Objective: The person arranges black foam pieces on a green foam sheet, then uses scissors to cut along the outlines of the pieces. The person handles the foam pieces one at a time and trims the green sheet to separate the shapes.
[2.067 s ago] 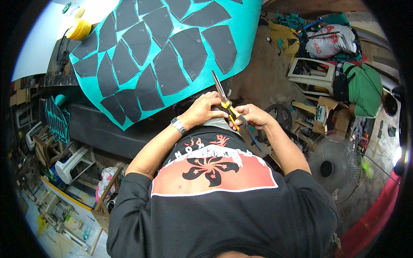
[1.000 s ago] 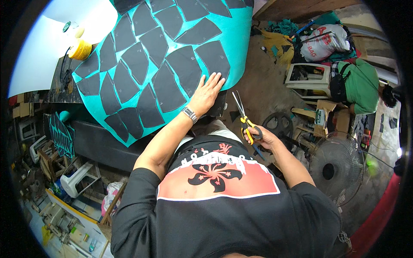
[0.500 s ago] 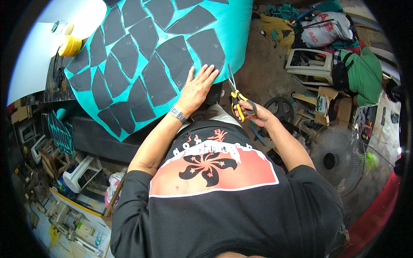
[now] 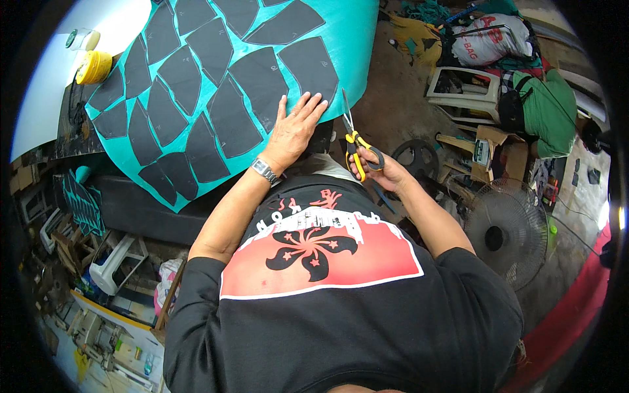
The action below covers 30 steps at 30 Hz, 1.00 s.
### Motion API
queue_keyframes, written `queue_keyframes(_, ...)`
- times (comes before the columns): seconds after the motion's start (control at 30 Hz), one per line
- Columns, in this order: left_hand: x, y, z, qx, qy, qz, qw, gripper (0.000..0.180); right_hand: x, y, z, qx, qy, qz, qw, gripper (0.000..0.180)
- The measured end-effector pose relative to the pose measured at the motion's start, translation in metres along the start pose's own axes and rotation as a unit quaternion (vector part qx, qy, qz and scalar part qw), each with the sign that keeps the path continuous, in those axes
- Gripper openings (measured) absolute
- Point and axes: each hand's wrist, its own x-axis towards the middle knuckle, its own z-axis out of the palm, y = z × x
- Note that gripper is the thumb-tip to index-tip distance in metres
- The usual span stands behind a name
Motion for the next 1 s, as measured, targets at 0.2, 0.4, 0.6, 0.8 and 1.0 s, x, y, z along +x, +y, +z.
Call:
queue_keyframes(0.2, -0.01, -0.012, -0.002, -0.001, -0.017, -0.01, 1.0, 0.062, 0.0, 0.005, 0.002, -0.011, 0.013, 0.022, 1.0, 0.043)
queue_keyframes(0.4, -0.067, -0.029, -0.026, -0.022, 0.031, -0.063, 0.997, 0.072, -0.003, 0.013, 0.014, -0.088, -0.002, 0.071, 0.994, 0.046)
queue_keyframes(0.6, -0.146, -0.048, -0.049, 0.015, 0.059, -0.145, 0.987, 0.072, 0.015, 0.031, 0.044, -0.189, -0.049, 0.104, 0.975, 0.052)
queue_keyframes(0.8, -0.197, -0.069, -0.053, 0.123, 0.067, -0.209, 0.968, 0.091, 0.029, 0.047, 0.081, -0.239, -0.043, 0.114, 0.963, 0.05)
queue_keyframes(1.0, -0.218, -0.079, -0.066, 0.075, 0.146, -0.09, 0.982, 0.054, 0.026, 0.065, 0.105, -0.266, -0.079, 0.107, 0.955, 0.056)
